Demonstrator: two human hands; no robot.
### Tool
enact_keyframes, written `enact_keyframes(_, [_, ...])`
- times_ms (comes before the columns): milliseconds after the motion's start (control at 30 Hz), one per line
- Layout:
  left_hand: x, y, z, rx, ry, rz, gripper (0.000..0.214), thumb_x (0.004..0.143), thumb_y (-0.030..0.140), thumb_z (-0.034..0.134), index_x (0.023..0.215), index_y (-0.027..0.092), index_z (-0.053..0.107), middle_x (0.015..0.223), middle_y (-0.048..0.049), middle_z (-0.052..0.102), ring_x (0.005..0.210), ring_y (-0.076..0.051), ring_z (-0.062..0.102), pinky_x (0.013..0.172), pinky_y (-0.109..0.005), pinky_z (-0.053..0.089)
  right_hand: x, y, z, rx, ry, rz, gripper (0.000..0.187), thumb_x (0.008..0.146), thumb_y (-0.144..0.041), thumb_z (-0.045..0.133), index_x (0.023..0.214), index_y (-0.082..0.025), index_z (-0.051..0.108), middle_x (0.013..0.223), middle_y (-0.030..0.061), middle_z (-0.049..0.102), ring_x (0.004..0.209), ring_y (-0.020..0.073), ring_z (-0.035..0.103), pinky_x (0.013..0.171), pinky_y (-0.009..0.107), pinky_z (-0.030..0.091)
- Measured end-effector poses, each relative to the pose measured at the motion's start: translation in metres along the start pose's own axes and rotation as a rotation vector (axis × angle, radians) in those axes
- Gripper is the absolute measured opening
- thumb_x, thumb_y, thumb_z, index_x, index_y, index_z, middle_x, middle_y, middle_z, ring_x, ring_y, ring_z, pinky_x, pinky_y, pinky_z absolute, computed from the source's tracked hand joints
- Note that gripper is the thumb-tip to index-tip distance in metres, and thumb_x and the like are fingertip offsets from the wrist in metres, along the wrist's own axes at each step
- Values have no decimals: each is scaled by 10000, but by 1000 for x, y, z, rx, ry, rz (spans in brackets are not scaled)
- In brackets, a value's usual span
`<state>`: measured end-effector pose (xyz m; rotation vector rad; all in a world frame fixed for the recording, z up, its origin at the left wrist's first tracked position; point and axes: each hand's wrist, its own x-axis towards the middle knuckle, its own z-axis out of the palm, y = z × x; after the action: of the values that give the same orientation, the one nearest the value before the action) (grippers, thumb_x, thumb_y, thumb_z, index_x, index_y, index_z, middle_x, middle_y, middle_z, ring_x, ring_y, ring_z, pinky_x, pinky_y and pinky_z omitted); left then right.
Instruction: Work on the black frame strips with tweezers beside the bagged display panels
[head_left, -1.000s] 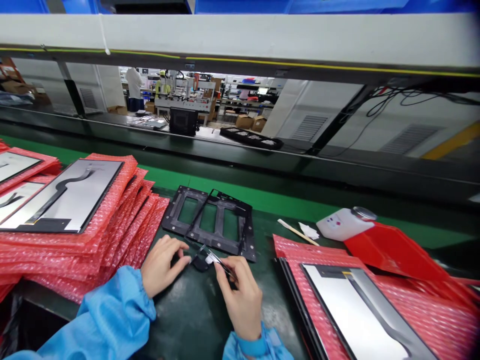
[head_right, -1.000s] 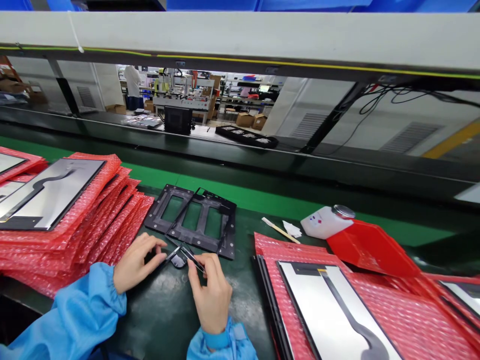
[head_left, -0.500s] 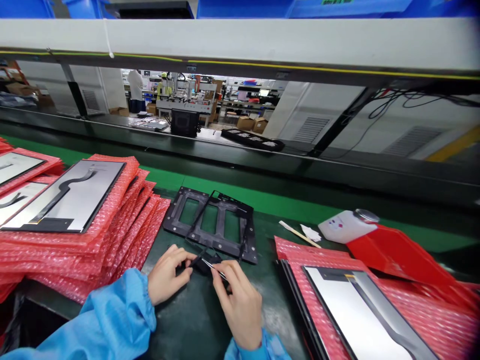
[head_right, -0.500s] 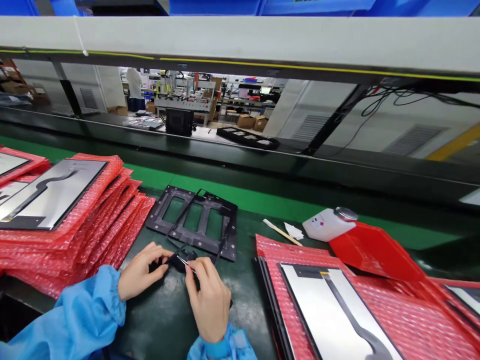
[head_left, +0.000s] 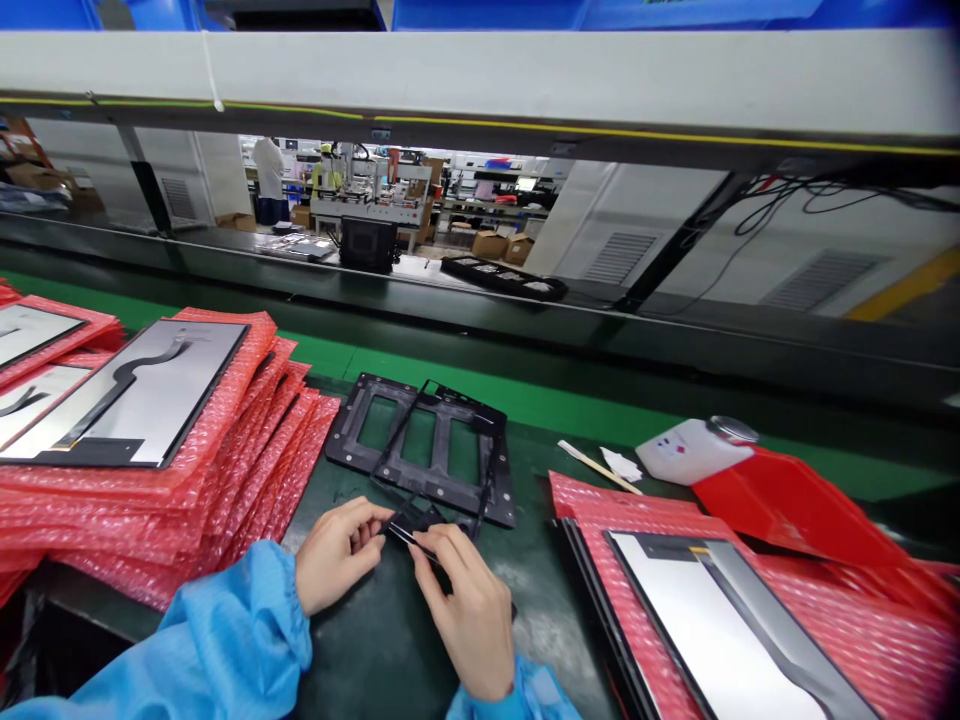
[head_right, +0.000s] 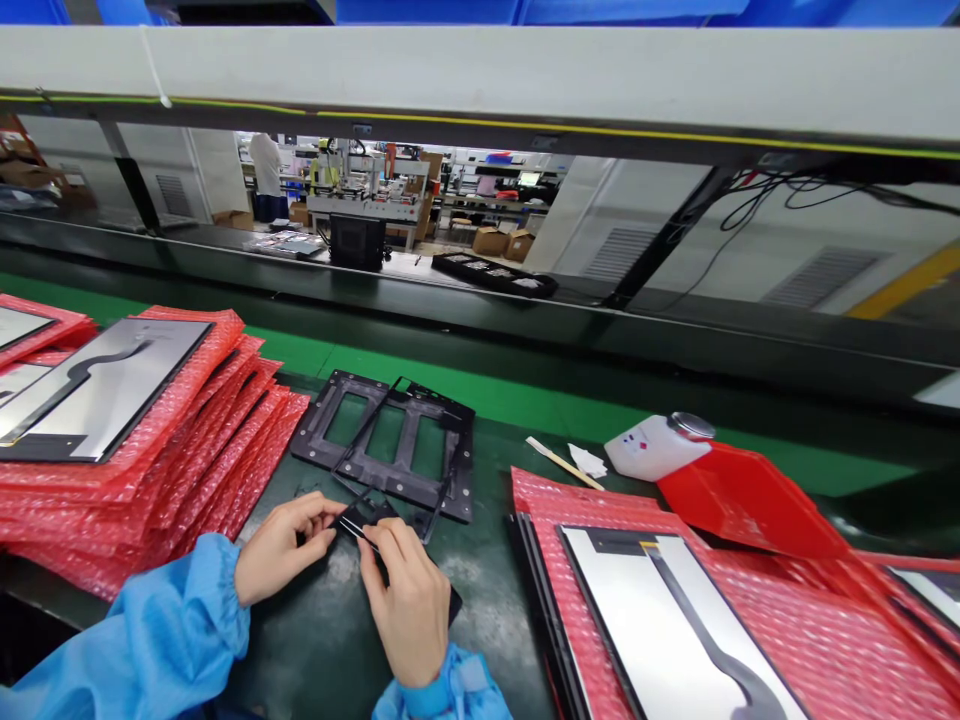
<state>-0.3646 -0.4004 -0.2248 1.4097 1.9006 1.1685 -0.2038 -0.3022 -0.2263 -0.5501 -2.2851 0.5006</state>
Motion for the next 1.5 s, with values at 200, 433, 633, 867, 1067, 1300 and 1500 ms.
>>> enact_keyframes(200, [0, 0, 0, -70, -11, -10, 323, 817, 162, 510, 1110, 189, 645, 813, -9, 548, 673, -125, 529, 629, -227, 420, 0, 1, 0, 14, -13, -17, 177, 960, -274, 451, 905, -216, 608, 934, 43, 644, 867, 173, 642, 743, 279, 513])
enact_keyframes(433, [-1, -1, 1, -133, -3, -13, 296, 838, 204, 520, 1098, 176, 658, 807, -16, 546, 688, -130, 526, 644, -227, 423, 3, 1, 0, 39, -17, -50, 211, 961, -275, 436, 829, -210, 587, 863, 44, 634, 802, 167, 636, 683, 268, 513])
enact_keyframes(633, [-1, -1, 0, -197, -16, -20, 298, 848, 214, 528, 1117, 171, 649, 809, -15, 532, 676, -124, 503, 624, -225, 412, 3, 3, 1, 85, 0, 9, 154, 956, -239, 465, 845, -206, 568, 892, 43, 616, 843, 165, 624, 726, 268, 486])
enact_keyframes(867, [-1, -2, -1, -249, -23, -61, 283, 860, 243, 536, 1108, 158, 643, 823, -20, 540, 685, -125, 500, 612, -225, 417, 0, 4, 1, 158, 54, 37, 100, 949, -219, 489, 895, -200, 572, 898, 44, 599, 847, 158, 617, 743, 262, 480])
enact_keyframes(1067, [-1, -5, 1, -289, -30, -109, 244, 873, 286, 545, 1049, 147, 641, 847, -32, 596, 722, -140, 525, 713, -259, 431, -1, -2, 3, 122, -38, 17, 130, 957, -218, 458, 882, -203, 562, 904, 49, 600, 832, 159, 618, 629, 231, 477])
enact_keyframes(1300, [-1, -5, 2, -335, -52, -107, 310, 886, 313, 547, 1135, 137, 602, 897, -52, 625, 775, -157, 553, 740, -261, 432, -1, -1, 6, 145, -75, 27, 119, 960, -198, 449, 875, -204, 532, 893, 44, 580, 824, 154, 600, 619, 226, 451])
enact_keyframes(1500, [-2, 0, 1, -397, -49, -117, 304, 884, 358, 547, 1084, 142, 621, 855, -41, 624, 724, -139, 533, 658, -229, 421, -5, 2, 12, 141, -111, 30, 112, 968, -199, 434, 878, -205, 500, 893, 39, 562, 837, 165, 577, 723, 265, 435])
